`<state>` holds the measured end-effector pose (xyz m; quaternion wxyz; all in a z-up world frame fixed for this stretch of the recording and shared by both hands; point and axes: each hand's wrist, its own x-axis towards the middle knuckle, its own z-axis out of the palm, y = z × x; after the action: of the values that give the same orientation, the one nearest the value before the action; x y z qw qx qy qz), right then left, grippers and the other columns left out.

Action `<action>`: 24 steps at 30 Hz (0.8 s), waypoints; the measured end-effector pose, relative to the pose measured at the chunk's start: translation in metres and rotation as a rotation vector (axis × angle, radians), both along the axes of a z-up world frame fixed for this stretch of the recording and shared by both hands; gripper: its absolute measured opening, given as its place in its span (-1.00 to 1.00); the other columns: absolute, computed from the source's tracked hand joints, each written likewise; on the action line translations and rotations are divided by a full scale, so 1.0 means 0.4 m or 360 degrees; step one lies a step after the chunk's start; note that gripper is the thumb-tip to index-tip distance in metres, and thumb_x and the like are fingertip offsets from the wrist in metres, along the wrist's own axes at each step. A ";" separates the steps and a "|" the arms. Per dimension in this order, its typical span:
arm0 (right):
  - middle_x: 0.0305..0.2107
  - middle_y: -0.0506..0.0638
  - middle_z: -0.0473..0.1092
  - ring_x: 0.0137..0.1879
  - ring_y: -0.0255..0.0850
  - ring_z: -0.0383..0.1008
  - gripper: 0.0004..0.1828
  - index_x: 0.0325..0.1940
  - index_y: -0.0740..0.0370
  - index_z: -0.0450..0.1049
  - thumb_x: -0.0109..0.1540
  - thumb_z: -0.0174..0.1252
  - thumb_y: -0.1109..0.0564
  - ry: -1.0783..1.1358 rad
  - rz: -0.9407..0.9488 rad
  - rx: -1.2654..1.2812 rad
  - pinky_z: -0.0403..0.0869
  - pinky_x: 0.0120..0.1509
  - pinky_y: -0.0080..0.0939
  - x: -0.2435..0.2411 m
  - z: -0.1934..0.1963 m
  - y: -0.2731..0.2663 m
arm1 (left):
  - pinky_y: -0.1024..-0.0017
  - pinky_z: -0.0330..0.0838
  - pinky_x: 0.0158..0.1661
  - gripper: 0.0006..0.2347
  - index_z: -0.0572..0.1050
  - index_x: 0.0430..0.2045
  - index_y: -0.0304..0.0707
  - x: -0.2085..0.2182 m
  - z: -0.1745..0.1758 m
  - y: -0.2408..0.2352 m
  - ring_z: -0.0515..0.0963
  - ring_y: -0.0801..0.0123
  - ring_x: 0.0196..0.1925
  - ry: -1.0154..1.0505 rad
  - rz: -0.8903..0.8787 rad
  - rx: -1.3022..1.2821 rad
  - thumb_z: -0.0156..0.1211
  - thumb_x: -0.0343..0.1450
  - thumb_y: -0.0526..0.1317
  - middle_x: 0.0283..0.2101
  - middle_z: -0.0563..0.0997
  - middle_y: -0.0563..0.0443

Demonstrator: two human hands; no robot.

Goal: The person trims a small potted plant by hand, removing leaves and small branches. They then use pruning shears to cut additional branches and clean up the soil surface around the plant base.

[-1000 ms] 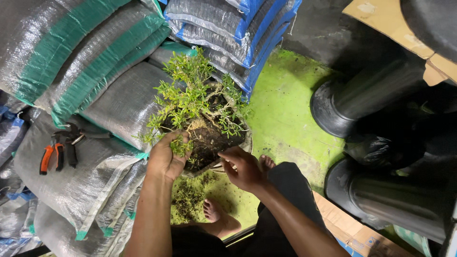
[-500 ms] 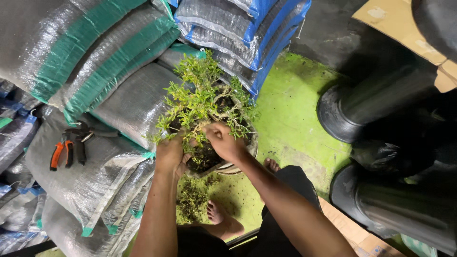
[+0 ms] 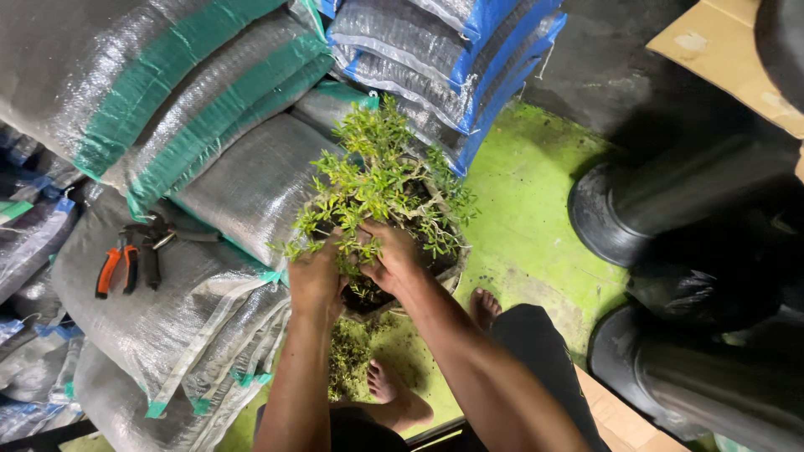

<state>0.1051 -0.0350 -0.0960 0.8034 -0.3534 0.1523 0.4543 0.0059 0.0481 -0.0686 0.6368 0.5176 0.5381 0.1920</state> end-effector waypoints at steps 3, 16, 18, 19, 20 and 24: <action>-0.62 -0.22 0.29 -0.63 -0.45 0.26 -0.75 -0.36 0.04 0.40 0.35 0.22 -0.03 0.0023 0.0054 0.0030 0.15 -0.66 -0.58 -0.009 0.096 -0.040 | 0.35 0.44 -0.54 -0.64 0.39 -0.39 -0.54 0.003 0.023 -0.020 0.65 0.24 -0.46 -0.0027 0.0037 -0.0034 0.42 0.45 -0.13 -0.28 0.52 -0.33; -0.59 -0.18 0.36 -0.57 -0.44 0.41 -0.74 -0.36 0.07 0.32 0.41 0.16 0.10 0.0133 -0.0071 0.0000 0.11 -0.69 -0.61 -0.003 0.064 -0.037 | 0.33 0.52 -0.40 -0.61 0.44 -0.36 -0.66 0.008 0.072 -0.028 0.70 0.18 -0.35 -0.0017 -0.0029 -0.0096 0.46 0.46 -0.15 -0.07 0.44 -0.45; -0.56 -0.18 0.32 -0.49 -0.41 0.45 -0.80 -0.27 0.09 0.33 0.40 0.18 0.13 0.0096 -0.0048 0.0008 0.14 -0.68 -0.64 0.012 0.005 -0.030 | 0.31 0.51 -0.39 -0.57 0.42 -0.39 -0.69 0.009 0.071 -0.035 0.71 0.11 -0.32 -0.0049 0.0026 -0.0107 0.51 0.42 -0.13 -0.11 0.44 -0.44; -0.56 -0.18 0.32 -0.49 -0.41 0.45 -0.80 -0.27 0.09 0.33 0.40 0.18 0.13 0.0098 -0.0051 0.0007 0.14 -0.68 -0.64 0.012 0.005 -0.028 | 0.31 0.51 -0.39 -0.57 0.42 -0.39 -0.69 0.007 0.077 -0.035 0.71 0.11 -0.32 -0.0047 0.0023 -0.0107 0.51 0.42 -0.13 -0.11 0.44 -0.44; -0.52 -0.13 0.39 -0.48 -0.40 0.48 -0.83 -0.24 0.13 0.35 0.40 0.19 0.14 0.0083 -0.0053 -0.0010 0.15 -0.67 -0.65 0.014 0.005 -0.026 | 0.27 0.52 -0.38 -0.59 0.46 -0.41 -0.67 0.006 0.082 -0.036 0.71 0.10 -0.33 0.0002 -0.0006 -0.0107 0.48 0.45 -0.13 -0.05 0.46 -0.48; -0.63 -0.19 0.24 -0.67 -0.48 0.20 -0.76 -0.33 0.10 0.28 0.42 0.11 0.14 0.0146 -0.0057 0.0152 0.06 -0.71 -0.63 0.007 0.096 -0.045 | 0.39 0.38 -0.62 -0.60 0.55 -0.34 -0.65 0.031 0.065 -0.016 0.42 0.38 -0.75 0.0047 -0.0170 -0.0106 0.40 0.52 -0.07 -0.37 0.56 -0.34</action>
<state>0.1078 -0.0531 -0.0578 0.8195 -0.2907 0.1732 0.4624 0.0184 0.0418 -0.0427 0.6550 0.5270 0.5251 0.1322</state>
